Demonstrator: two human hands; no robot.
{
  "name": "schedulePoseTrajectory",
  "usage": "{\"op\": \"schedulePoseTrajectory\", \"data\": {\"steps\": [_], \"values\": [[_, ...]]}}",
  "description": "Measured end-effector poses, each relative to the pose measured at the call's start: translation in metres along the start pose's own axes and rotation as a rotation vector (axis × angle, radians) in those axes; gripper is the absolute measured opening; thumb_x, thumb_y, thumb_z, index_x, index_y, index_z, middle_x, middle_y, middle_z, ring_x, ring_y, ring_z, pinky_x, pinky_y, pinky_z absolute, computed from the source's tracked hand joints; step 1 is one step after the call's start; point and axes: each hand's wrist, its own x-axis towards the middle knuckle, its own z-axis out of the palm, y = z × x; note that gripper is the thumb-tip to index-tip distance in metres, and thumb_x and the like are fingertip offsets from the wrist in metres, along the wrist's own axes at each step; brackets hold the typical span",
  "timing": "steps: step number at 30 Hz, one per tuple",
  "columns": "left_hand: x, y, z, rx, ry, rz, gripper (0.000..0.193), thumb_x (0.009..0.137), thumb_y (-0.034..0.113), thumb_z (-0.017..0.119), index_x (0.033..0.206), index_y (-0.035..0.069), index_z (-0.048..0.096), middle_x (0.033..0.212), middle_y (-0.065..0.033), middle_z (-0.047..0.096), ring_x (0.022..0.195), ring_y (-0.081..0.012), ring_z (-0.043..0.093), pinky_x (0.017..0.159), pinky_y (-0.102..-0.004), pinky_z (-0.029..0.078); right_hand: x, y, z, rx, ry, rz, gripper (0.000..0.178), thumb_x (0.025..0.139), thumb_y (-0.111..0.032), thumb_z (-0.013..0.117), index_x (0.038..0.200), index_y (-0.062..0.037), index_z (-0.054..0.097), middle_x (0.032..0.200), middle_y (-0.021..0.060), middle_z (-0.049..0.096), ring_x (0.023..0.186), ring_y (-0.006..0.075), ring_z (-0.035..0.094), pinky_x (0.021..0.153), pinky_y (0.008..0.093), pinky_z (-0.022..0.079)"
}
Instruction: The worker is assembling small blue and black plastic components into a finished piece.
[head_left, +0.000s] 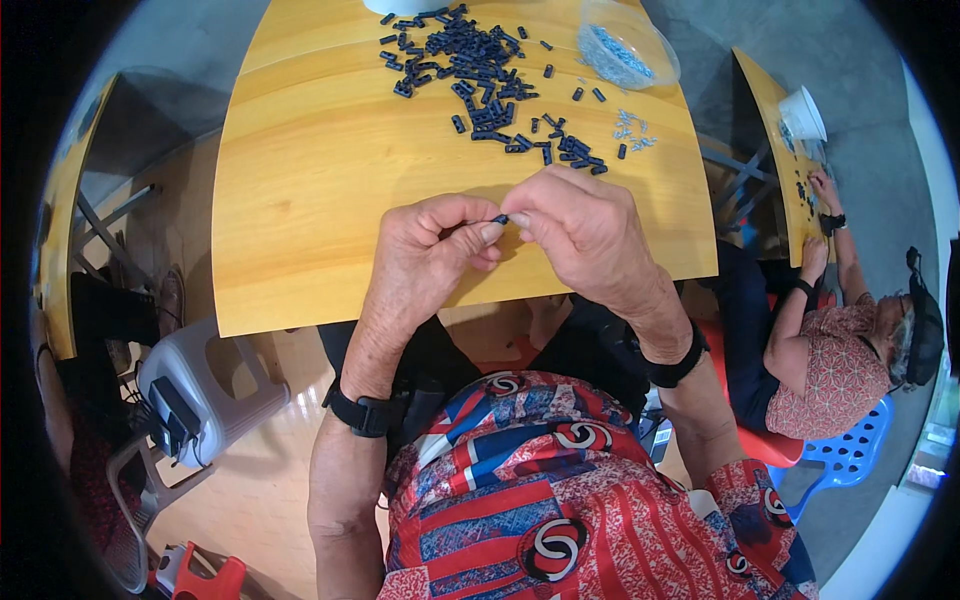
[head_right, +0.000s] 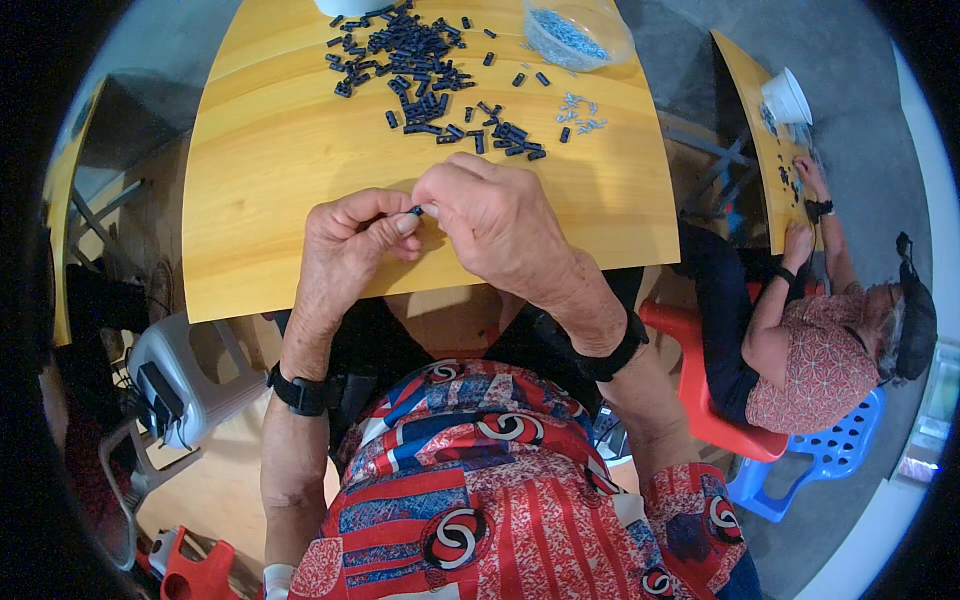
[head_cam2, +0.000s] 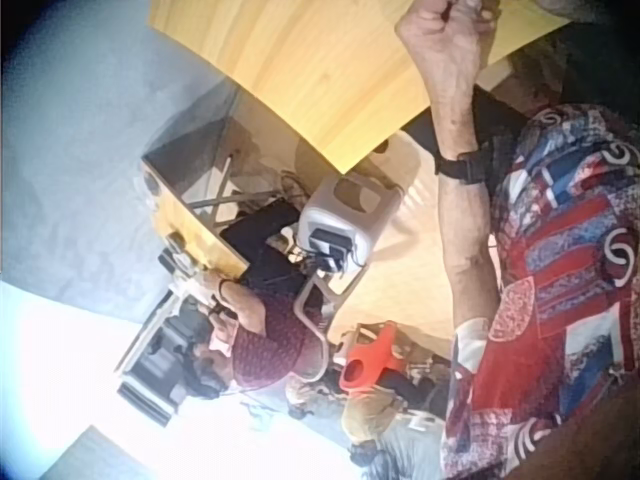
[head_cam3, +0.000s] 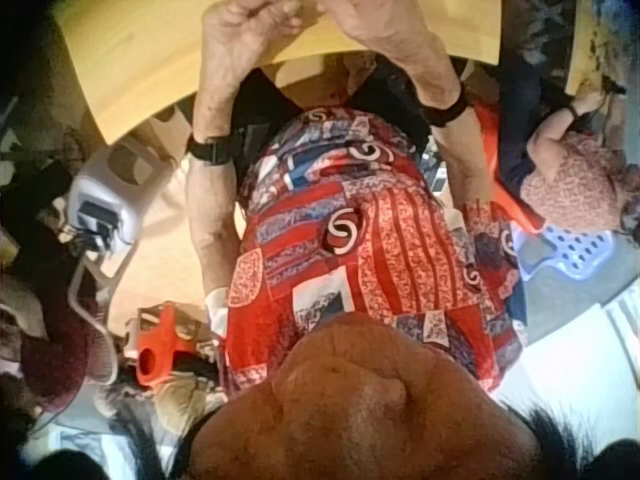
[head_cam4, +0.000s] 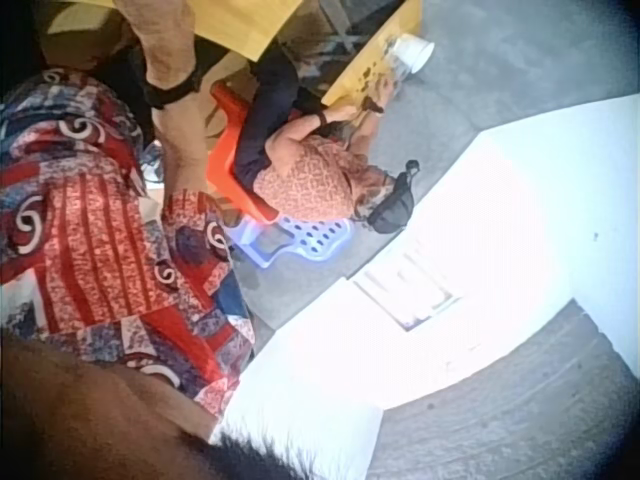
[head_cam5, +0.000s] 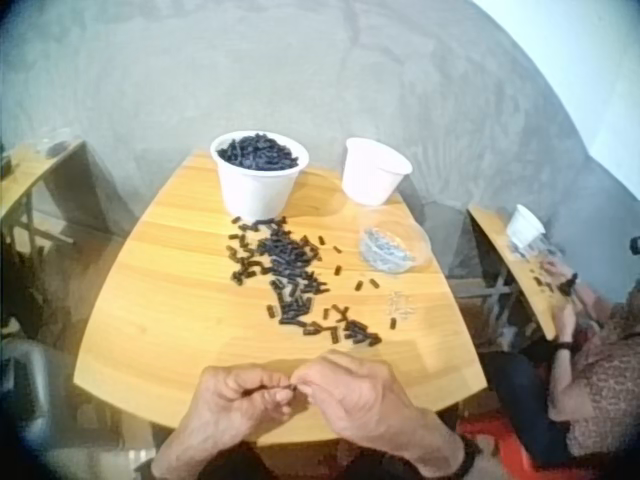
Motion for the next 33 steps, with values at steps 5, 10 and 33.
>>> {"op": "schedulePoseTrajectory", "data": {"steps": [5,10,33], "values": [[0.0,0.0,-0.004,-0.038,-0.001,-0.01,0.01,0.087,0.001,0.063,0.095,-0.002,0.068,0.077,-0.0055,0.068,0.067,-0.0084,0.064,0.062,-0.0217,0.054,0.005,-0.002,0.002,-0.064,-0.007,-0.076,0.008,0.079,0.004,0.061,0.084,-0.0013,0.061,0.073,0.0094,0.058,0.062,0.0218,0.061,0.055,0.0296,0.048],[0.001,0.003,-0.004,-0.075,-0.027,-0.023,0.011,0.088,0.002,0.062,0.096,-0.003,0.068,0.077,-0.0057,0.067,0.065,-0.0082,0.062,0.061,-0.0219,0.053,0.007,0.001,0.003,-0.144,-0.06,-0.157,0.01,0.074,0.001,0.061,0.083,-0.003,0.059,0.073,0.0102,0.057,0.063,0.0276,0.06,0.053,0.0358,0.049],[0.001,0.002,-0.002,-0.13,0.054,-0.028,0.01,0.087,0.0,0.062,0.094,-0.004,0.067,0.076,-0.0073,0.067,0.066,-0.0097,0.064,0.06,-0.0224,0.054,0.003,0.003,0.013,0.37,0.102,0.359,0.007,0.085,-0.005,0.064,0.086,0.0014,0.064,0.075,0.0034,0.061,0.062,0.0077,0.056,0.055,0.0216,0.046]]}}
